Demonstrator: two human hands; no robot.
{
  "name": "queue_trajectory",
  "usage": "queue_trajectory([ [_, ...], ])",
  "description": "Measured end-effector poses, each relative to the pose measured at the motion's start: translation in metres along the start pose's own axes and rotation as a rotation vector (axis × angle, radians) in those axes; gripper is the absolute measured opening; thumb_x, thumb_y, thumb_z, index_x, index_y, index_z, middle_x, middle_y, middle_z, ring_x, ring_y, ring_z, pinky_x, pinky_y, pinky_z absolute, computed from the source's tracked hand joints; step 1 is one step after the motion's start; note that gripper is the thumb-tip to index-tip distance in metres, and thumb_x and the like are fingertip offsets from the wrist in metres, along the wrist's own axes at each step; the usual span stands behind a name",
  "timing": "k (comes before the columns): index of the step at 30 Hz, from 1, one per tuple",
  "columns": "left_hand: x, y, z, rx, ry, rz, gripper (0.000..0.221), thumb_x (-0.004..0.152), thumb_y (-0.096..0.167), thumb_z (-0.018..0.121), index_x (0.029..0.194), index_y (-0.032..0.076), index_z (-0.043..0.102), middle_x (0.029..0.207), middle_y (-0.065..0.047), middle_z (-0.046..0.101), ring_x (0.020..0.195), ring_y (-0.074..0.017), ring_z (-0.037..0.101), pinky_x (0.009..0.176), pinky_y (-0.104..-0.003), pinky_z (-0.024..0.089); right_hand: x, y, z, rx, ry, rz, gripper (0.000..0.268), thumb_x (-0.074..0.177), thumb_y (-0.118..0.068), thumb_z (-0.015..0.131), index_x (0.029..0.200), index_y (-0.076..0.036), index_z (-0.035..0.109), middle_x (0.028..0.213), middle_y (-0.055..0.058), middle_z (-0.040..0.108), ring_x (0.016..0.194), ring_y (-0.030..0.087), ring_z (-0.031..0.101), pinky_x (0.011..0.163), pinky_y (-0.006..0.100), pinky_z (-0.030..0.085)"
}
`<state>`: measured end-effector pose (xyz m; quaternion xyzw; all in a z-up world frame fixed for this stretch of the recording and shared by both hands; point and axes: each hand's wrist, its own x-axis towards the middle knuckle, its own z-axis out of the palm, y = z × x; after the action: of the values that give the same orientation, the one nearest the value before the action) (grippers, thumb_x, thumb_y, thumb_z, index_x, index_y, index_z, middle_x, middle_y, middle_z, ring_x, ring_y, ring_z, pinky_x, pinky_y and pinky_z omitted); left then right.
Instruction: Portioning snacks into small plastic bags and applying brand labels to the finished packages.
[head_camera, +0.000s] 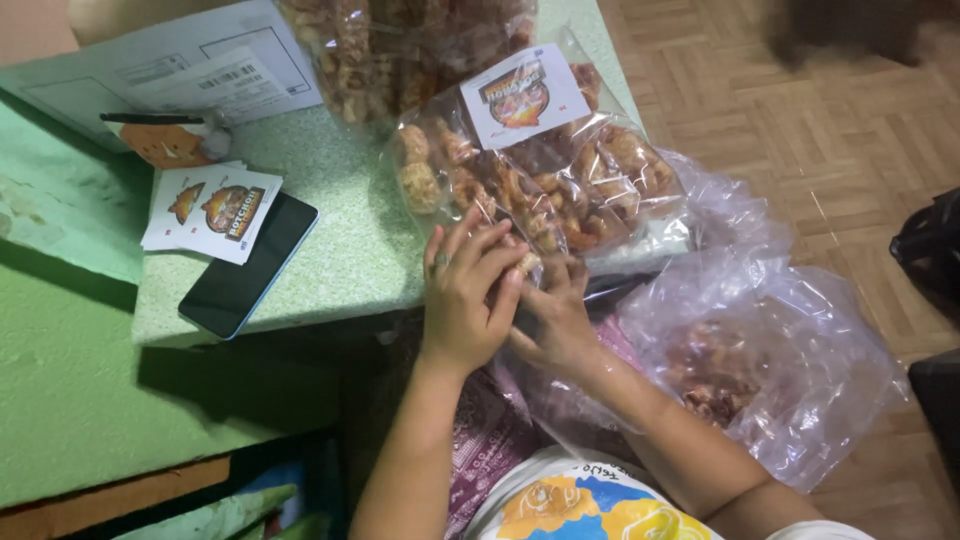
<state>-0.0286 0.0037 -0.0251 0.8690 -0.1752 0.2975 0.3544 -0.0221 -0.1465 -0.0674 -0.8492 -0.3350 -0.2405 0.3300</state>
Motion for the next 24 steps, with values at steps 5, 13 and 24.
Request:
queue_trajectory([
  [5,0.022,0.014,-0.010,0.107,-0.128,-0.025,0.025,0.087,0.044,0.060,0.095,0.021,0.068,0.115,-0.001,0.062,0.130,-0.0346,0.046,0.106,-0.059,0.028,0.007,0.004,-0.001,0.003,-0.103,-0.010,0.039,0.064,-0.039,0.072,0.098,-0.020,0.067,0.104,0.007,0.063,0.114,0.029,0.044,0.098,0.052,0.025],
  [13,0.044,0.017,0.002,0.201,-0.065,-0.026,0.055,0.066,0.029,0.066,0.121,0.027,0.062,0.128,-0.003,0.053,0.127,-0.0305,0.046,0.100,-0.052,0.033,-0.038,0.025,-0.019,0.364,0.054,-0.037,0.034,0.073,-0.022,0.071,0.105,-0.011,0.072,0.102,0.012,0.063,0.094,0.035,0.058,0.082,0.044,0.049],
  [24,0.080,0.033,0.032,0.297,-0.610,0.027,0.059,0.090,0.052,0.049,0.144,0.029,0.045,0.160,-0.005,0.022,0.144,-0.0501,0.007,0.106,-0.077,0.004,-0.018,0.011,-0.028,-0.149,0.011,0.094,0.055,0.069,-0.027,0.078,0.118,-0.006,0.064,0.137,0.030,0.040,0.128,0.064,0.026,0.107,0.066,0.026],
])
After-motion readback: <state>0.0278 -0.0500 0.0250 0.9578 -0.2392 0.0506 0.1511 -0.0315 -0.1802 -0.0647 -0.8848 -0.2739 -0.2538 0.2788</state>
